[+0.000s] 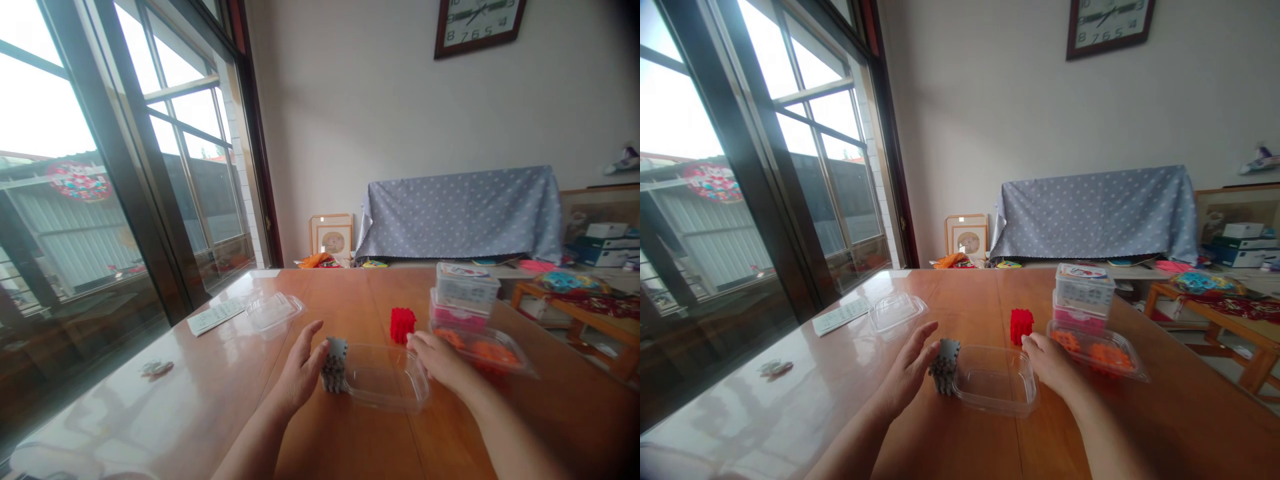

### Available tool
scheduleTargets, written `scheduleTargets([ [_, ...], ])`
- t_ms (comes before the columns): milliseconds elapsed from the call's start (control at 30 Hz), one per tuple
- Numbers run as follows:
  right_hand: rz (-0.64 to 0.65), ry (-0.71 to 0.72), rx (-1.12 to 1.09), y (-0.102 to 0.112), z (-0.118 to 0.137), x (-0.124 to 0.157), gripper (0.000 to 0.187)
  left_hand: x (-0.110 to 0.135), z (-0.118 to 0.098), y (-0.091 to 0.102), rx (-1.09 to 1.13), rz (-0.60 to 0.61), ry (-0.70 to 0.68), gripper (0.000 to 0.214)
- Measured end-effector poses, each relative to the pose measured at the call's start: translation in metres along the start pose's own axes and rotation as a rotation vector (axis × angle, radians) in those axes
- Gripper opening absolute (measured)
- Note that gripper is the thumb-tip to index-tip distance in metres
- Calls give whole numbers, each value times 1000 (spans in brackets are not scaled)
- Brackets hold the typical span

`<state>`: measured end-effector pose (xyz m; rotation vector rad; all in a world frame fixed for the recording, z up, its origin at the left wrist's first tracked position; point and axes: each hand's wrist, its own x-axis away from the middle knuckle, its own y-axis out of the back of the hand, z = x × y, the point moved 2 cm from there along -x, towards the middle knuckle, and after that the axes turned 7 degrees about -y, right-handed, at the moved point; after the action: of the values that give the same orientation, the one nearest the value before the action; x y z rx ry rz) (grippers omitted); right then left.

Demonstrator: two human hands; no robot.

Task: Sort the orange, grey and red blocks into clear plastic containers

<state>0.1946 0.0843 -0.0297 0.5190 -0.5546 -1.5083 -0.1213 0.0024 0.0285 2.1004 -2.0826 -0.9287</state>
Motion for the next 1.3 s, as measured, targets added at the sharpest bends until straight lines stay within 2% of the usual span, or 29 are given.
scheduleTargets([
  [200, -35, -79, -61, -6, -7, -9, 32, -5, -7, 17, -101, 60, -54, 46],
  [367, 11, -134, -135, -13, -11, -12, 30, -15, -17, 32, -227, 228, -131, 51],
  [500, 22, -159, -160, -14, -10, -12, 28, -27, -23, 31, -297, 324, -199, 55],
  [667, 40, -183, -183, -13, -6, -12, 25, -38, -21, 25, -355, 410, -235, 59],
  [967, 47, -168, -183, -15, -9, -15, 33, -42, -25, 25, -436, 449, -221, 55],
  [1100, 52, -158, -209, -15, -9, -15, 42, -42, -29, 27, -422, 410, -237, 52],
  [1200, 42, -161, -202, -14, -8, -14, 46, -41, -39, 24, -412, 346, -291, 47],
  [1300, 39, -160, -201, -13, -6, -13, 48, -37, -58, 7, -416, 303, -373, 42],
])
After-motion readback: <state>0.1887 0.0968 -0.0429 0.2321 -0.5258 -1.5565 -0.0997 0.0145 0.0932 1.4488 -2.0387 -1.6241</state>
